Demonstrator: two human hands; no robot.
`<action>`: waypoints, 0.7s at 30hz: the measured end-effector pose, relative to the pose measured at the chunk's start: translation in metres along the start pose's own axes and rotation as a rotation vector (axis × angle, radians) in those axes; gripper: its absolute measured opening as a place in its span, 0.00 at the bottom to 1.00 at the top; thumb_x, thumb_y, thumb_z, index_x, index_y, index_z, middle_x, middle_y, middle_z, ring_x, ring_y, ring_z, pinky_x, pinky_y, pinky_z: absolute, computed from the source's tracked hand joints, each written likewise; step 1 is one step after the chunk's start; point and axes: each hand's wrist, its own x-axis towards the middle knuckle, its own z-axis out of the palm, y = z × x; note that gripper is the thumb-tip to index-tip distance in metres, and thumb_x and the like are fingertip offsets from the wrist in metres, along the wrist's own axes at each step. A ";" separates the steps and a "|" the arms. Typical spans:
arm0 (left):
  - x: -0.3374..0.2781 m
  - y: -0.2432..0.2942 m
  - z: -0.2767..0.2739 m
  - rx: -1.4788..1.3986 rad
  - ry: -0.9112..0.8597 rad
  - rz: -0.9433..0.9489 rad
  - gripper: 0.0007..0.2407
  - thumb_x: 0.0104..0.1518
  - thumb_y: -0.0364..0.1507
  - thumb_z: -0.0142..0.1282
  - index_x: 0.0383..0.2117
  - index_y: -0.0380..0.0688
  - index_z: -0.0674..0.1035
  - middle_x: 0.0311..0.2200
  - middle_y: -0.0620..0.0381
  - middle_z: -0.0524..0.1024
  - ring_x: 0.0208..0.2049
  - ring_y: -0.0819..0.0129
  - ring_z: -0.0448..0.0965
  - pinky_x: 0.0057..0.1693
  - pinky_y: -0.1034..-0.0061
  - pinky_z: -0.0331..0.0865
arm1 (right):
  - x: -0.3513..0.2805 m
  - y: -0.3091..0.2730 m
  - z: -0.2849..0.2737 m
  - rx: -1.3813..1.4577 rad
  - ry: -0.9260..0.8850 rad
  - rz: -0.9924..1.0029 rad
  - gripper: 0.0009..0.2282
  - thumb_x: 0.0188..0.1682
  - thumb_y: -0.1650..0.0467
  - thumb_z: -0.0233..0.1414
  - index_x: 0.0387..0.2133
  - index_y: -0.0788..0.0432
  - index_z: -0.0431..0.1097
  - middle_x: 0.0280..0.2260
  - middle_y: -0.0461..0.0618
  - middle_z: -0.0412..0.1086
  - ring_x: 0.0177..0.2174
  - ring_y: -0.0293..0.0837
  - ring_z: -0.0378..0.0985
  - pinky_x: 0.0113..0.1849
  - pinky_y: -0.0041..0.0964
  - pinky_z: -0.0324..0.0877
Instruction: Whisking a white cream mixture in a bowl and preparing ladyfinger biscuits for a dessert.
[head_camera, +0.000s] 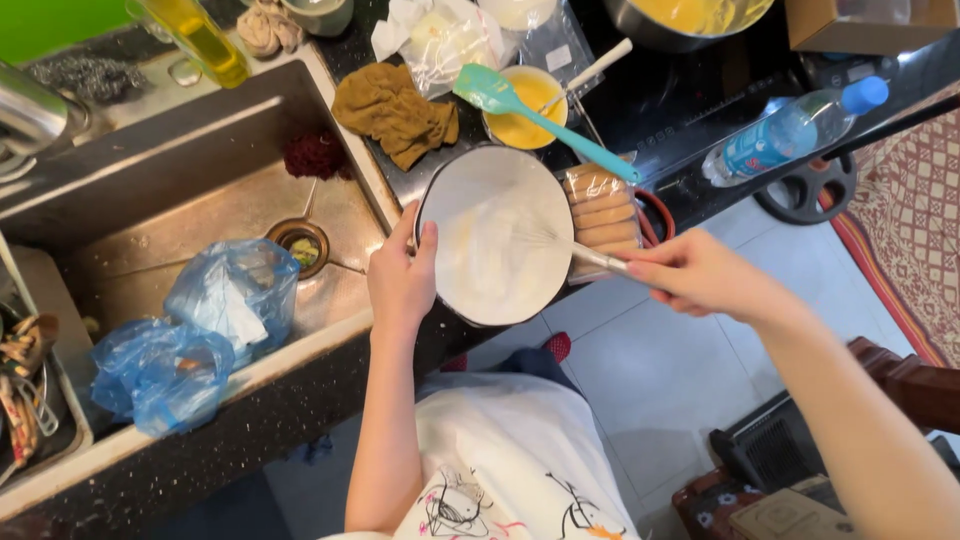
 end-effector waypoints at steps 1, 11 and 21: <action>-0.004 -0.001 0.000 0.001 0.002 -0.009 0.24 0.59 0.46 0.50 0.59 0.50 0.76 0.18 0.47 0.76 0.20 0.61 0.75 0.33 0.68 0.68 | -0.010 -0.008 0.004 -0.004 -0.008 0.003 0.18 0.48 0.63 0.54 0.51 0.48 0.78 0.17 0.41 0.63 0.13 0.32 0.56 0.16 0.29 0.51; -0.005 0.003 0.010 0.012 0.127 -0.043 0.23 0.59 0.47 0.50 0.57 0.50 0.78 0.17 0.45 0.76 0.22 0.58 0.78 0.36 0.66 0.70 | 0.030 0.016 -0.034 -0.135 -0.246 0.009 0.14 0.49 0.61 0.59 0.37 0.59 0.78 0.15 0.45 0.64 0.12 0.33 0.56 0.15 0.30 0.51; -0.024 0.025 0.018 0.038 0.178 -0.149 0.23 0.58 0.46 0.50 0.57 0.52 0.78 0.17 0.45 0.76 0.22 0.56 0.79 0.36 0.64 0.69 | 0.061 0.037 -0.048 -0.345 -0.150 -0.157 0.20 0.53 0.59 0.55 0.25 0.66 0.79 0.14 0.45 0.66 0.12 0.32 0.64 0.15 0.29 0.60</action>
